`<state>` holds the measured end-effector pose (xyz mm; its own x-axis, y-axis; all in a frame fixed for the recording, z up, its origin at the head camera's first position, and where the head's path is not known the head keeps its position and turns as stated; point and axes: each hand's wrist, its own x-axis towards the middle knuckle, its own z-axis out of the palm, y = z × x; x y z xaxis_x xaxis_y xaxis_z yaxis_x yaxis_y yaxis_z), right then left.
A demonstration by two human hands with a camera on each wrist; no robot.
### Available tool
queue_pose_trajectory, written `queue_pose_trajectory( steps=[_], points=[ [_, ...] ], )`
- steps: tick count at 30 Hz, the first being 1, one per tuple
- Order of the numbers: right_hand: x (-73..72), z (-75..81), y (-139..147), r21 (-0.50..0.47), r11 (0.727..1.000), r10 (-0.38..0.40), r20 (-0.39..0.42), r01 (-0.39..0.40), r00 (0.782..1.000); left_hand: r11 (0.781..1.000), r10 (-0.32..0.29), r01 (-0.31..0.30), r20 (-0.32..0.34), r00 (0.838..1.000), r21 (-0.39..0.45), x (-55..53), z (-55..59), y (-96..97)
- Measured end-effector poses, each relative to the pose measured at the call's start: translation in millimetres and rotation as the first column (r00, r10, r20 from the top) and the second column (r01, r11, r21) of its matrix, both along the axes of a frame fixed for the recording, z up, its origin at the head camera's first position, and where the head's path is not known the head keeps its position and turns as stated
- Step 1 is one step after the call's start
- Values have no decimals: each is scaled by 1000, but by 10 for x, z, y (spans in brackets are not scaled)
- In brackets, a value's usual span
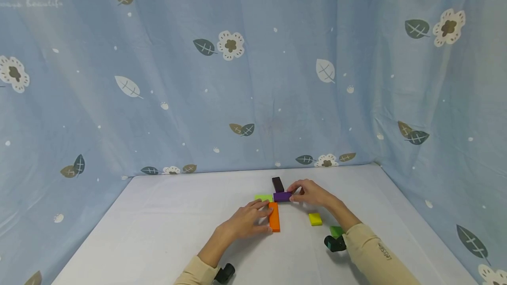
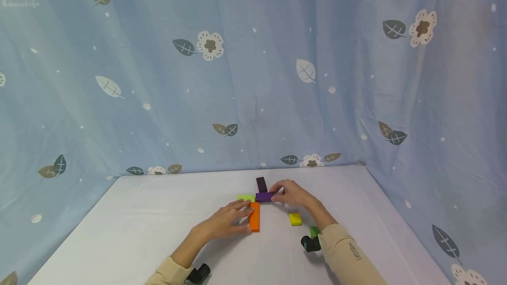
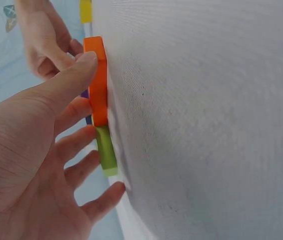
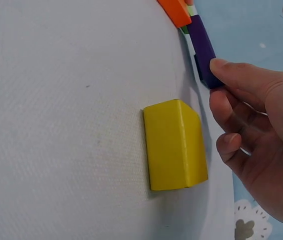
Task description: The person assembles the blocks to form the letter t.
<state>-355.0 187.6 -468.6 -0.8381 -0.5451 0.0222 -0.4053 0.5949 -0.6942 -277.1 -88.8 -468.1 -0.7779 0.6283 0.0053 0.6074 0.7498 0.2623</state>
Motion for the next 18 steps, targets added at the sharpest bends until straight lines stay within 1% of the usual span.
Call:
queue_pose_trajectory(
  steps=[12, 18],
  points=[
    [10, -33, -46, -12, 1000, 16, 46, -15, 999, 1000, -2, 2, 4, 1000, -5, -2, 6, -3],
    [15, -29, -61, -5, 1000, 10, 60, -10, 998, 1000, 4, -4, 12, 1000, -5, 4, 13, -3]
  ],
)
